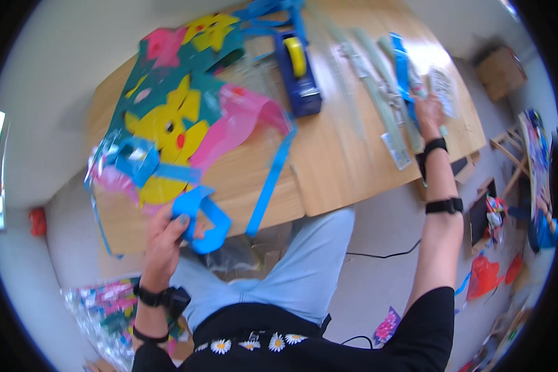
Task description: Assembling a character-themed kite by attaching plastic film and tape to a frame.
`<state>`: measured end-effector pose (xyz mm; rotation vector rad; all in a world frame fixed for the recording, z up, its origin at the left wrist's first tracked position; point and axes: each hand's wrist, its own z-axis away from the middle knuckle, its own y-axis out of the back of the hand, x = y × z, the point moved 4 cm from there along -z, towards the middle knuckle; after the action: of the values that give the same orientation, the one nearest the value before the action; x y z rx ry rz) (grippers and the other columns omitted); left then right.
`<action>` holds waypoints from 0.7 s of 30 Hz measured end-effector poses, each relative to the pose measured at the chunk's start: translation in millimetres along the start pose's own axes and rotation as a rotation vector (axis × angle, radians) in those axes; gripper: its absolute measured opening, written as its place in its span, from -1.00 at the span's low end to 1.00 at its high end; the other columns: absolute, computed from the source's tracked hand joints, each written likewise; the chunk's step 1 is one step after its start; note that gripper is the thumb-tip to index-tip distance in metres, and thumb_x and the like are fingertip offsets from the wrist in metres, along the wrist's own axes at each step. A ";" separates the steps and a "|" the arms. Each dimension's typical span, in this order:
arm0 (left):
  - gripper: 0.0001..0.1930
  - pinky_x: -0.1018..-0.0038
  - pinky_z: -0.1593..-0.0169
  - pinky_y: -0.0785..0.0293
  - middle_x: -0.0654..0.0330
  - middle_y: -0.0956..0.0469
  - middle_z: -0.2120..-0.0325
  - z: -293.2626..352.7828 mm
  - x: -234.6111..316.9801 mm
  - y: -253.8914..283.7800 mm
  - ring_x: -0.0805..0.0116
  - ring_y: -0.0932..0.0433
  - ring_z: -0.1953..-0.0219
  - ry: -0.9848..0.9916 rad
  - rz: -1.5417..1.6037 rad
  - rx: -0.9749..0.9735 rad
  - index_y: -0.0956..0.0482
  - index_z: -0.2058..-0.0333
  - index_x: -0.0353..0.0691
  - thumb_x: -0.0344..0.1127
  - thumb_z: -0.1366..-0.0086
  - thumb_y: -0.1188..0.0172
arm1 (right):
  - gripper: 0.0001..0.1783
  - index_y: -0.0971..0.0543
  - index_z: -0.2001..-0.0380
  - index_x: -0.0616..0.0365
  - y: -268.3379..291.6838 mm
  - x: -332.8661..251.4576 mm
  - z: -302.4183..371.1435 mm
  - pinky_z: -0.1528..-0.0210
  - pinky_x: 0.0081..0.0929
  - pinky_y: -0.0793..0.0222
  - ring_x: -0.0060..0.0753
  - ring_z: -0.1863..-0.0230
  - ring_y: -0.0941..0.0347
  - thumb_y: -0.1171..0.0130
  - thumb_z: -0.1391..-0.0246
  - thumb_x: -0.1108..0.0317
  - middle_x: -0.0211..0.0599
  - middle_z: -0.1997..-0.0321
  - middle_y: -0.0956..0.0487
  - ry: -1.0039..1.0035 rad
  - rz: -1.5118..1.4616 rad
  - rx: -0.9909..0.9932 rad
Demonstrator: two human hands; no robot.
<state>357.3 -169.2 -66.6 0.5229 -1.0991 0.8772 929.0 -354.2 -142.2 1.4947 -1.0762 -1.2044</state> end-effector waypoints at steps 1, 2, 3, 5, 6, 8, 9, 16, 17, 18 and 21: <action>-0.69 0.47 0.14 -0.53 0.22 -0.59 0.36 -4.3 -3.9 -5.3 0.42 -0.59 0.32 0.019 0.043 -0.043 -0.47 -0.05 -0.34 -0.34 -0.39 -0.06 | -0.52 -0.61 0.24 0.21 4.8 17.8 -0.6 0.03 -0.04 -0.47 0.10 0.08 -0.57 -0.20 -0.02 -0.02 0.06 0.15 -0.62 0.132 0.015 0.150; -0.71 0.49 0.13 -0.54 0.23 -0.60 0.32 -5.1 -2.5 -11.3 0.46 -0.60 0.29 0.024 0.033 -0.082 -0.49 -0.01 -0.34 -0.35 -0.38 -0.08 | -0.57 -0.60 0.30 0.25 11.4 12.7 17.1 0.16 -0.09 -0.46 0.09 0.22 -0.58 -0.21 -0.02 0.03 0.03 0.29 -0.64 0.252 -0.147 0.199; -0.76 0.51 0.14 -0.52 0.23 -0.61 0.31 -6.2 -7.3 -10.6 0.49 -0.60 0.28 -0.007 0.019 -0.101 -0.53 0.04 -0.33 -0.36 -0.37 -0.09 | -0.60 -0.59 0.36 0.29 9.2 8.3 34.8 0.28 -0.16 -0.41 -0.04 0.37 -0.55 -0.23 -0.03 0.08 -0.02 0.42 -0.61 0.344 -0.413 0.094; -0.82 0.57 0.22 -0.49 0.28 -0.60 0.37 -10.2 -10.6 -11.9 0.55 -0.56 0.34 -0.079 -0.032 -0.128 -0.56 0.13 -0.31 -0.40 -0.34 -0.14 | -0.76 -0.61 0.39 0.26 9.0 -27.7 111.0 0.42 -0.52 -0.33 -0.58 0.47 -0.45 -0.19 -0.13 0.26 -0.35 0.53 -0.57 0.470 -0.805 -0.304; -0.85 0.60 0.25 -0.47 0.29 -0.59 0.39 -11.5 -11.0 -14.6 0.58 -0.54 0.36 -0.095 -0.048 -0.153 -0.58 0.17 -0.31 -0.41 -0.32 -0.17 | -0.81 -0.63 0.38 0.20 2.8 -40.1 157.1 0.43 -0.65 -0.31 -0.67 0.46 -0.45 -0.15 -0.18 0.32 -0.46 0.50 -0.57 0.480 -1.033 -0.540; -0.84 0.58 0.24 -0.47 0.30 -0.59 0.39 -8.9 -12.4 -16.3 0.58 -0.54 0.35 -0.089 -0.016 -0.122 -0.58 0.18 -0.29 -0.42 -0.28 -0.22 | -0.82 -0.63 0.32 0.20 4.2 -70.5 257.6 0.39 -0.63 -0.38 -0.65 0.41 -0.49 -0.18 -0.20 0.30 -0.43 0.45 -0.60 0.474 -1.282 -0.912; -0.82 0.57 0.22 -0.48 0.31 -0.59 0.38 -7.5 -13.5 -16.7 0.58 -0.53 0.33 -0.085 0.014 -0.128 -0.58 0.19 -0.28 -0.43 -0.24 -0.27 | -0.79 -0.62 0.27 0.22 6.8 -86.4 301.3 0.38 -0.62 -0.40 -0.64 0.39 -0.50 -0.22 -0.19 0.28 -0.40 0.42 -0.61 0.466 -1.297 -1.139; -0.87 0.67 0.31 -0.36 0.44 -0.51 0.49 9.7 -29.1 -6.6 0.71 -0.40 0.40 -0.254 -0.107 -0.138 -0.57 0.40 -0.21 -0.39 -0.16 -0.38 | -0.87 -0.62 0.33 0.21 64.6 -151.3 425.8 0.44 -0.69 -0.21 -0.73 0.49 -0.32 -0.26 -0.12 0.37 -0.52 0.48 -0.53 0.223 -1.595 -1.250; -0.87 0.67 0.31 -0.36 0.44 -0.51 0.49 13.3 -30.1 -3.6 0.71 -0.40 0.40 -0.259 -0.096 -0.132 -0.57 0.40 -0.21 -0.39 -0.16 -0.38 | -0.87 -0.62 0.33 0.21 66.6 -153.0 429.4 0.44 -0.69 -0.21 -0.73 0.49 -0.32 -0.26 -0.12 0.37 -0.52 0.48 -0.53 0.234 -1.585 -1.252; -0.86 0.67 0.32 -0.34 0.44 -0.50 0.50 16.3 -31.7 0.6 0.71 -0.39 0.41 -0.239 -0.034 -0.130 -0.57 0.41 -0.20 -0.39 -0.16 -0.38 | -0.89 -0.62 0.34 0.21 66.8 -153.7 430.5 0.44 -0.69 -0.21 -0.74 0.50 -0.32 -0.25 -0.11 0.39 -0.53 0.49 -0.53 0.241 -1.566 -1.224; -0.86 0.69 0.35 -0.33 0.44 -0.49 0.52 21.1 -34.7 16.7 0.71 -0.39 0.43 -0.240 0.068 -0.103 -0.54 0.43 -0.18 -0.37 -0.20 -0.36 | -0.93 -0.63 0.37 0.21 74.0 -155.7 436.5 0.44 -0.71 -0.23 -0.71 0.52 -0.34 -0.23 -0.11 0.45 -0.51 0.52 -0.54 0.284 -1.510 -1.161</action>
<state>325.8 -187.4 -91.1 0.5164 -1.3808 0.8259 469.9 -272.6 -89.1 1.2251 1.1612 -1.8947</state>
